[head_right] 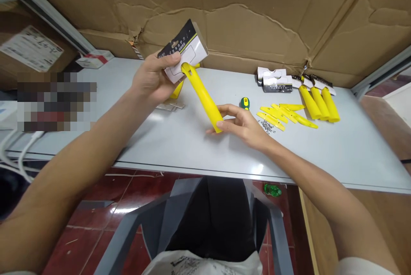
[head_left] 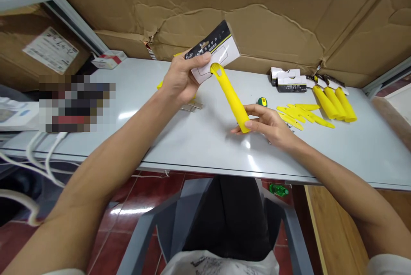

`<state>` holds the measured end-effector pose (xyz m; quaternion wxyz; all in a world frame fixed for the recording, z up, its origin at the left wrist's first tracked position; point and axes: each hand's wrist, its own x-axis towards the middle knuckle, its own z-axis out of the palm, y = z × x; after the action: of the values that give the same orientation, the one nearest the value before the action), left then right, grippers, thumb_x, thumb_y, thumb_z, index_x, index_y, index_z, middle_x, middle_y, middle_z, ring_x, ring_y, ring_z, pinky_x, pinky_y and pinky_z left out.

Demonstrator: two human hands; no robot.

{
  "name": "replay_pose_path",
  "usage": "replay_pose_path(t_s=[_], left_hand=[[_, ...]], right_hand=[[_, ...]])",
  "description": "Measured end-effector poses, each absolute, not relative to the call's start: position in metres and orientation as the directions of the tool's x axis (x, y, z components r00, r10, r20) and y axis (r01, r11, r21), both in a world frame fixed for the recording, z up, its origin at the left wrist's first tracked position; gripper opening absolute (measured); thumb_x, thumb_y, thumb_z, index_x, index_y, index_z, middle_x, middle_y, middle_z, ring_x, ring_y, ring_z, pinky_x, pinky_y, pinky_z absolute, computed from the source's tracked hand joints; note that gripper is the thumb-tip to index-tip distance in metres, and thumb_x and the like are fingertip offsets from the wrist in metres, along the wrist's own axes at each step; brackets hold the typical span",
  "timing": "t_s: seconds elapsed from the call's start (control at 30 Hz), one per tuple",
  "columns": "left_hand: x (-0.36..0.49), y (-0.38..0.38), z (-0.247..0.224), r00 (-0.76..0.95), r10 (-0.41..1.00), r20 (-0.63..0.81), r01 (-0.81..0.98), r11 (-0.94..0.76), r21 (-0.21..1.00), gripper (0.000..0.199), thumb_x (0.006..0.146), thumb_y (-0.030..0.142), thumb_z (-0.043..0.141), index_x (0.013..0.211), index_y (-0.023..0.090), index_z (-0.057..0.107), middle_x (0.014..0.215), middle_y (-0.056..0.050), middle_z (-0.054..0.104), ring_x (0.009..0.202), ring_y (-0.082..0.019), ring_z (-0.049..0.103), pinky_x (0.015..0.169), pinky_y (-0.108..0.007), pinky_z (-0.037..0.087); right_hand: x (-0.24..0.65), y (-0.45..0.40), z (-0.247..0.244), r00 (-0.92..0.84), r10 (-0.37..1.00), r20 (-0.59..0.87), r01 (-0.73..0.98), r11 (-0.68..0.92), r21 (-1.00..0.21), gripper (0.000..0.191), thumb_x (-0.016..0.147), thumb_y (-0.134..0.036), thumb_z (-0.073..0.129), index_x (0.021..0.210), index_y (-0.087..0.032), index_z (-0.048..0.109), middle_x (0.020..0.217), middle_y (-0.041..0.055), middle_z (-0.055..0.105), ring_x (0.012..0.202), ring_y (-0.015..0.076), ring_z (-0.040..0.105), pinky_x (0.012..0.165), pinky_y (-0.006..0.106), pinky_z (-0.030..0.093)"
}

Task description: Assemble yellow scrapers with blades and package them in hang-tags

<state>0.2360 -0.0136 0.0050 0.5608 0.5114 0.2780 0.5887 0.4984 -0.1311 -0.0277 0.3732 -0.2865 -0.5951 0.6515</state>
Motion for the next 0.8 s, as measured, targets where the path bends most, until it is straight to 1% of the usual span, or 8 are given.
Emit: replay_pose_path(t_s=[0.17,0.27,0.4,0.47,0.57,0.63,0.73,0.8], left_hand=[[0.254,-0.03,-0.005,0.188,0.96,0.206,-0.362,-0.127,0.924,0.048,0.06,0.041,0.106,0.09,0.021,0.074,0.094,0.0,0.076,0.078,-0.013,0.066,0.069,-0.025,0.054],[0.268,-0.05,-0.009,0.276,0.947,0.161,-0.339,-0.061,0.939,0.05,0.061,0.042,0.108,0.085,0.02,0.069,0.083,0.002,0.07,0.071,-0.01,0.062,0.061,-0.023,0.049],[0.275,-0.064,-0.012,0.429,0.89,0.153,-0.296,-0.021,0.955,0.048,0.065,0.038,0.107,0.078,0.019,0.065,0.08,0.002,0.069,0.069,-0.012,0.064,0.06,-0.026,0.048],[0.273,-0.062,-0.013,0.464,0.873,0.15,-0.278,-0.017,0.96,0.044,0.066,0.038,0.106,0.079,0.019,0.069,0.081,0.001,0.072,0.072,-0.013,0.067,0.064,-0.027,0.052],[0.267,-0.051,-0.014,0.436,0.89,0.136,-0.287,-0.005,0.958,0.036,0.069,0.039,0.104,0.082,0.019,0.077,0.087,-0.001,0.077,0.076,-0.014,0.071,0.069,-0.027,0.059],[0.263,-0.045,-0.014,0.396,0.912,0.11,-0.29,0.01,0.957,0.03,0.071,0.035,0.101,0.088,0.02,0.08,0.095,-0.002,0.08,0.082,-0.014,0.074,0.072,-0.026,0.062],[0.261,-0.041,-0.013,0.339,0.938,0.077,-0.272,0.02,0.962,0.022,0.075,0.026,0.093,0.093,0.02,0.081,0.107,-0.004,0.082,0.087,-0.014,0.075,0.072,-0.024,0.062],[0.262,-0.042,-0.012,0.317,0.947,0.059,-0.254,0.025,0.967,0.017,0.077,0.023,0.088,0.092,0.02,0.08,0.106,-0.005,0.082,0.085,-0.014,0.075,0.07,-0.024,0.062]], right_hand=[[0.499,-0.13,-0.022,-0.544,0.833,0.103,-0.252,-0.046,-0.967,0.063,0.093,-0.034,0.088,0.146,-0.03,0.055,0.126,0.0035,0.076,0.099,0.0234,0.085,0.094,0.041,0.072],[0.499,-0.13,-0.015,-0.524,0.849,0.074,-0.275,-0.087,-0.958,0.064,0.096,-0.045,0.084,0.148,-0.032,0.05,0.123,0.0035,0.078,0.08,0.0207,0.083,0.069,0.037,0.072],[0.498,-0.132,-0.011,-0.493,0.866,0.088,-0.252,-0.045,-0.967,0.047,0.095,-0.052,0.084,0.126,-0.024,0.063,0.092,-0.0011,0.075,0.052,0.0133,0.068,0.041,0.026,0.055],[0.497,-0.133,-0.01,-0.485,0.87,0.093,-0.238,-0.029,-0.971,0.045,0.093,-0.055,0.086,0.116,-0.022,0.066,0.082,-0.0034,0.068,0.045,0.0104,0.061,0.036,0.025,0.047],[0.501,-0.13,-0.001,-0.432,0.894,0.116,-0.187,0.036,-0.982,0.046,0.092,-0.061,0.085,0.108,-0.022,0.067,0.08,-0.0033,0.065,0.044,0.0088,0.056,0.034,0.025,0.041],[0.519,-0.121,0.011,-0.302,0.932,0.2,-0.071,0.187,-0.98,0.041,0.096,-0.062,0.079,0.106,-0.023,0.069,0.082,-0.0014,0.066,0.048,0.0093,0.053,0.037,0.027,0.04],[0.58,-0.097,0.031,0.019,0.878,0.478,0.367,0.438,-0.821,0.031,0.103,-0.059,0.071,0.11,-0.029,0.074,0.091,0.002,0.07,0.063,0.0143,0.056,0.051,0.032,0.047],[0.641,-0.076,0.037,0.184,0.769,0.612,0.717,0.321,-0.619,0.035,0.109,-0.05,0.061,0.137,-0.032,0.071,0.11,0.006,0.074,0.091,0.022,0.065,0.078,0.039,0.054]])
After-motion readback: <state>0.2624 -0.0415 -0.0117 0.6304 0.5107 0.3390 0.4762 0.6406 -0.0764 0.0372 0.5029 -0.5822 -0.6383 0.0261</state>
